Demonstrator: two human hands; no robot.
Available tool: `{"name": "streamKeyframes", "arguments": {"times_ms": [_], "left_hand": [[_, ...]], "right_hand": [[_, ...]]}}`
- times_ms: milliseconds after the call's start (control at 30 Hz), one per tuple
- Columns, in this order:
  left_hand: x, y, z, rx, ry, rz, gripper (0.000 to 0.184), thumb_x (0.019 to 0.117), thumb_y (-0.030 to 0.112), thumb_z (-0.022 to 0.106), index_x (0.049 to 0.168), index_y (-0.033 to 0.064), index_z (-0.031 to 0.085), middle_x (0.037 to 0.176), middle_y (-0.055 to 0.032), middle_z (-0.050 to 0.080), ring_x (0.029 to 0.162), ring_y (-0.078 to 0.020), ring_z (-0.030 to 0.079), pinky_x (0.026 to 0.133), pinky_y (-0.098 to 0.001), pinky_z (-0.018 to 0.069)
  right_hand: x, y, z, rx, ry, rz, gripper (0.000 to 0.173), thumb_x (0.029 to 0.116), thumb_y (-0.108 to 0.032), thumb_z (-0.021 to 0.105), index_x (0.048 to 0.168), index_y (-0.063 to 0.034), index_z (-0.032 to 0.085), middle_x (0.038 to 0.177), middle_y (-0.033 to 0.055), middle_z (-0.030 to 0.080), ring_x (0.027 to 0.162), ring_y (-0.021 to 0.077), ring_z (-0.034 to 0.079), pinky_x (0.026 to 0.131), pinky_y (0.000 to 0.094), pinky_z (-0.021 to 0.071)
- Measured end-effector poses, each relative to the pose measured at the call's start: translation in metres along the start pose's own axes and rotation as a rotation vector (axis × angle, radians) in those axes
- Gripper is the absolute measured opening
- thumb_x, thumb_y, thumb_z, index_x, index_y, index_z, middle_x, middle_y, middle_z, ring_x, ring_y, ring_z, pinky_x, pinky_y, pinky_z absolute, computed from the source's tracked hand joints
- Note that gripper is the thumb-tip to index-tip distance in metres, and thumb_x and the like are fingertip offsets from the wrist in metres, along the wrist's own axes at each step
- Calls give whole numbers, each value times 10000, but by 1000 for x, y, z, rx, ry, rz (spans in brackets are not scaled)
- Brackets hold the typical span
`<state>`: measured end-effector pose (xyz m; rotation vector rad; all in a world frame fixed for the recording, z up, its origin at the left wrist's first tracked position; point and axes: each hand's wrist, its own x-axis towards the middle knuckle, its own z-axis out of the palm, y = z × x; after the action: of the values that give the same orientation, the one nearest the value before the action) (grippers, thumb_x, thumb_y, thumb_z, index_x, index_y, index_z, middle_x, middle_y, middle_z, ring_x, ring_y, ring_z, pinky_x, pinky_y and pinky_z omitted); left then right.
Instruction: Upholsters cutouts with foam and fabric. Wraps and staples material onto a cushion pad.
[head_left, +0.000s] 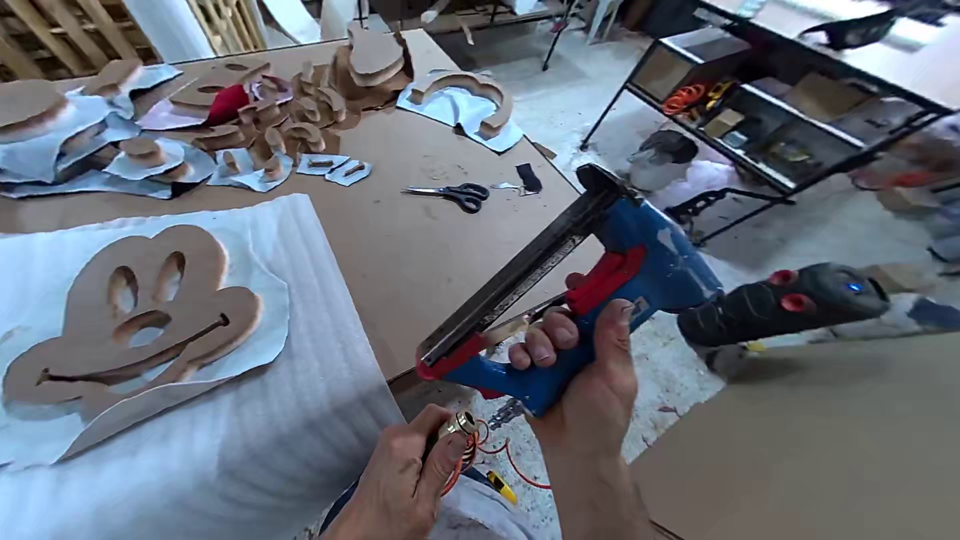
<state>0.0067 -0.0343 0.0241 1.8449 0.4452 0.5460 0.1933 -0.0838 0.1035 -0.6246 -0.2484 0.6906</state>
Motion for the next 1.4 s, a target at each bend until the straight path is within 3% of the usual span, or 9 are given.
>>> {"name": "streamKeyframes", "arguments": {"times_ms": [133,300,433,967,1100,1167,1267,1333,1400], "left_hand": [[7,19,-3,53,-121,53,603,1072,550,355,1129,24,645,715,-55,596,594,-87,583,541,-263,513],[19,36,-2,71,-215,5,631,1071,562,337,1152,16,643,718,-56,594,588,-90,571,545,-270,506],[27,44,-1,33,-237,-12,647,1064,585,323,1101,26,647,707,-22,575,579,-49,550,532,-229,489],[36,45,10,-66,-280,-53,600,1083,536,330,1041,27,645,676,-12,540,521,-58,500,490,-234,462],[47,46,10,-61,-259,-17,588,1081,541,339,1017,44,644,673,-3,546,529,-53,515,493,-236,474],[46,45,11,-35,-209,-35,577,1084,527,358,1031,42,667,697,-3,573,540,-43,522,504,-234,480],[40,41,15,19,-141,-115,563,1087,486,383,1050,15,690,689,-16,606,551,-67,557,536,-282,513],[39,32,19,-8,-138,-160,599,1088,484,372,1089,-23,690,671,-38,613,550,-107,566,556,-342,522],[38,19,22,-114,-181,-209,605,1073,496,391,1186,-38,652,714,-35,617,578,-117,561,576,-361,517]], "right_hand": [[-4,-3,-6,107,-17,0,372,1058,-468,496,1267,-174,588,691,-7,608,547,123,654,551,330,629],[-6,-6,-8,125,19,9,427,1047,-524,479,1290,-190,586,677,-5,619,529,126,656,532,325,624],[-3,-10,-5,150,20,-12,439,1035,-551,483,1272,-196,588,703,5,626,522,121,646,502,305,609],[-4,-6,-12,140,38,10,410,1025,-500,547,1250,-157,573,703,36,621,524,145,651,512,321,616],[3,-7,-9,133,35,-26,393,1046,-504,498,1256,-181,569,722,17,620,537,125,647,515,302,613],[4,-3,-8,124,28,-33,397,1044,-510,499,1229,-165,566,722,23,618,534,134,647,515,311,615],[7,6,-12,96,51,-6,462,976,-550,604,1048,-95,593,660,32,613,508,153,643,517,339,618],[12,10,-19,116,43,18,494,943,-520,672,1043,-48,567,640,42,608,500,172,646,515,370,622],[18,14,-27,77,47,27,467,996,-482,618,1087,-34,522,640,44,605,499,181,648,517,386,627]]}}
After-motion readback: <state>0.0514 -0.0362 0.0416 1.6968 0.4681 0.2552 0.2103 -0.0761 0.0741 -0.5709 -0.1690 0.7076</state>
